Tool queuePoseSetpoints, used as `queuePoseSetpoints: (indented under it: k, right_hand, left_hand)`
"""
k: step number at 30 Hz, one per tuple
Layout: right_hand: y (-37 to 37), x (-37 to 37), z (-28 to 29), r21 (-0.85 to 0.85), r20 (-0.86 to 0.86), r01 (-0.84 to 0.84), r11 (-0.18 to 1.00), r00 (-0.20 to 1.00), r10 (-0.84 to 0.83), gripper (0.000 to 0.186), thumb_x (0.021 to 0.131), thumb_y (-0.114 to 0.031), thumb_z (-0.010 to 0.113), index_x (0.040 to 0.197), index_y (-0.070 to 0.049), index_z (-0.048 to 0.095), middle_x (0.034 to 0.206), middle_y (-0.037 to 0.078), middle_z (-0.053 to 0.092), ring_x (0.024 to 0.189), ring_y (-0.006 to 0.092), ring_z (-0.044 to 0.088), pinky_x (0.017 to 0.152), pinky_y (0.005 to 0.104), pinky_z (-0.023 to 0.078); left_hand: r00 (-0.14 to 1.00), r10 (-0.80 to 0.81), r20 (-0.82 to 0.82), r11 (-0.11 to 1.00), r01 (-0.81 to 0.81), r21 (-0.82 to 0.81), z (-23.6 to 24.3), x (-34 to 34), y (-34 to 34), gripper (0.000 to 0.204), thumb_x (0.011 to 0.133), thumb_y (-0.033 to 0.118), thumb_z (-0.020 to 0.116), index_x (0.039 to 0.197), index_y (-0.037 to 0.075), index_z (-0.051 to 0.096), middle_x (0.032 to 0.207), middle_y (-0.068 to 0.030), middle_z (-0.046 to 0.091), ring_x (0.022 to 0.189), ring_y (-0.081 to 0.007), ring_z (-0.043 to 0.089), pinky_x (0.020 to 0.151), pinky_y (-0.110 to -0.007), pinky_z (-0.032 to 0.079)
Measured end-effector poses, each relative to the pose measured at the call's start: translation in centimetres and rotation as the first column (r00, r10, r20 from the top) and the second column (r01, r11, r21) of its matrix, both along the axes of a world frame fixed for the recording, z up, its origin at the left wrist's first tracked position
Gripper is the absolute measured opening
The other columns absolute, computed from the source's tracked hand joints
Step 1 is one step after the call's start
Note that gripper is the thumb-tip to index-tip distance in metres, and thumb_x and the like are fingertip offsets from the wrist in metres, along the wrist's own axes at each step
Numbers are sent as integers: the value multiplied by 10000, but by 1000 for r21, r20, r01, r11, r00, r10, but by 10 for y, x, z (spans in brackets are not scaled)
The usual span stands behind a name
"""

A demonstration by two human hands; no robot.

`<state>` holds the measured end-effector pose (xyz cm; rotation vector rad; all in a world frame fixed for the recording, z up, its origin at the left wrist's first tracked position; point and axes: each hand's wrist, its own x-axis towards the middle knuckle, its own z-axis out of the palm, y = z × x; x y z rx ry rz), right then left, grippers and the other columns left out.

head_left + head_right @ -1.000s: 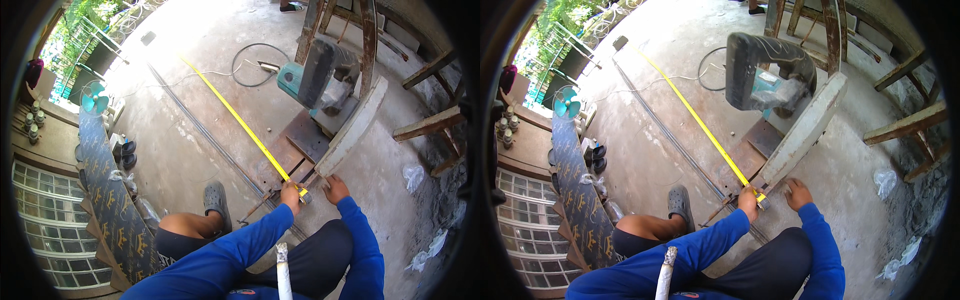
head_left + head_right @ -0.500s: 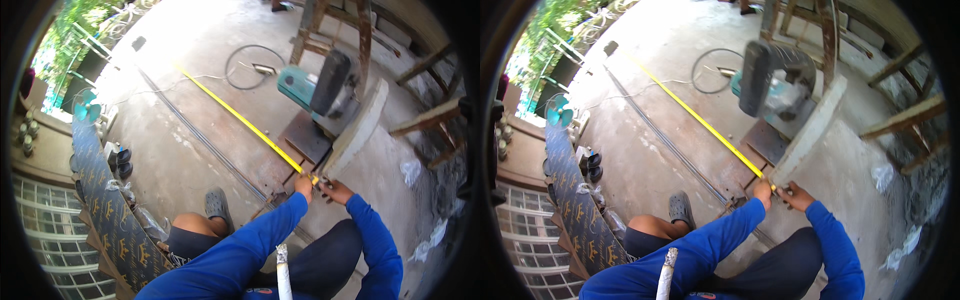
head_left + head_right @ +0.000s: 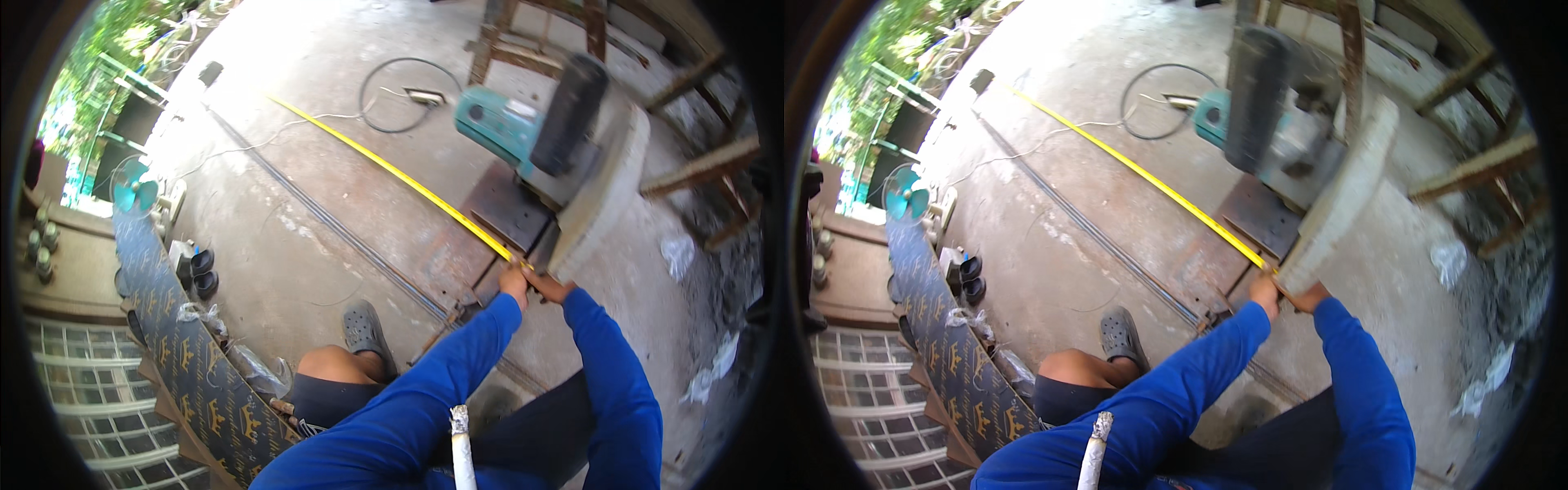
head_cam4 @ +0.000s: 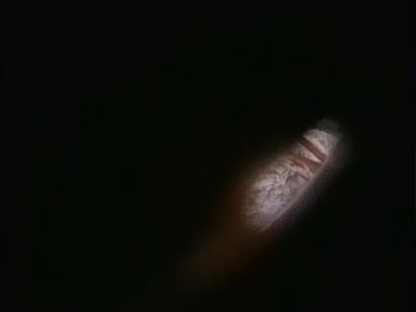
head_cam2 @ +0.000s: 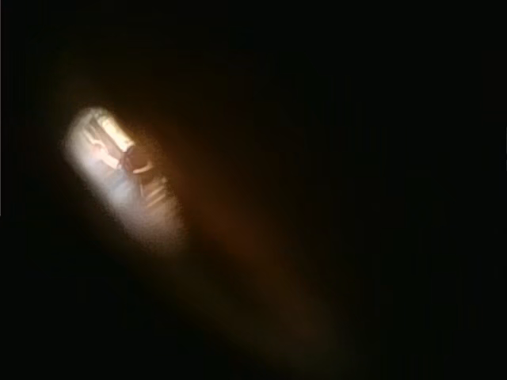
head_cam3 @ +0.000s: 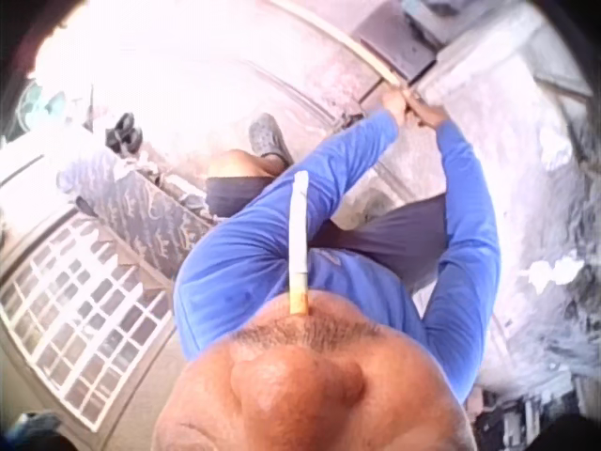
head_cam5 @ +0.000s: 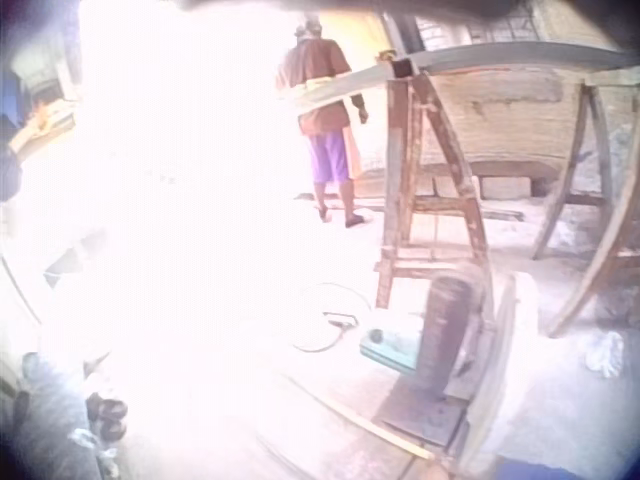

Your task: The person measures a metal rod with a tape measure, positions it on a chop saw, and cuts it. They repeat the measuring and cutting process on additional rods.

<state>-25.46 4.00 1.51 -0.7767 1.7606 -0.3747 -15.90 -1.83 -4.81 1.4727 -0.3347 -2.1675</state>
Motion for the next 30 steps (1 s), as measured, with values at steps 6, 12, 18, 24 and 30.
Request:
queuePoseSetpoints:
  k: [6, 12, 18, 24, 30]
  right_hand:
    - [16, -3, -55, -8, 50, 168, 986, 985, -168, 852, 923, -775, 421, 1378, -68, 553, 1154, 142, 651, 898, 211, 642, 634, 389, 568]
    - [-6, 7, -33, -184, -36, 222, 958, 972, -233, 500, 993, -528, 483, 1175, -90, 642, 940, 80, 660, 720, 160, 617, 514, 351, 498]
    - [-17, 7, 17, 113, 157, 317, 942, 930, -332, 392, 1001, -446, 563, 1176, -111, 667, 859, 41, 656, 622, 166, 635, 514, 369, 557]
    - [-5, -10, 4, 278, -34, 257, 926, 965, -258, 269, 941, -308, 638, 1120, -107, 633, 733, 53, 623, 588, 189, 634, 532, 417, 594]
    - [-12, 5, 24, 94, -196, 289, 953, 944, -267, 249, 898, -269, 629, 968, -30, 637, 703, 83, 618, 585, 223, 645, 535, 425, 603]
  left_hand:
    - [996, -62, 66, 993, 68, -97, -5, 0, 6, 341, 1091, 349, 484, 1181, 60, 641, 971, -61, 671, 874, -170, 594, 802, -308, 471]
    - [993, -77, 87, 994, 83, -69, 10, 6, 18, 367, 1083, 332, 503, 1201, 32, 677, 1072, -73, 708, 976, -165, 636, 860, -324, 499]
    - [988, -154, 23, 975, 156, -156, 4, 8, 17, 370, 1081, 314, 503, 1255, 28, 659, 1143, -89, 703, 1008, -172, 636, 881, -302, 489]
    - [950, -255, 178, 933, 291, -213, -10, 17, -2, 400, 1064, 336, 538, 1290, 19, 634, 1167, -88, 692, 997, -159, 633, 890, -288, 479]
    - [984, -177, 15, 979, 177, -99, 13, 23, -35, 304, 1062, 362, 536, 1175, 94, 624, 1051, -83, 695, 916, -200, 671, 768, -373, 552]
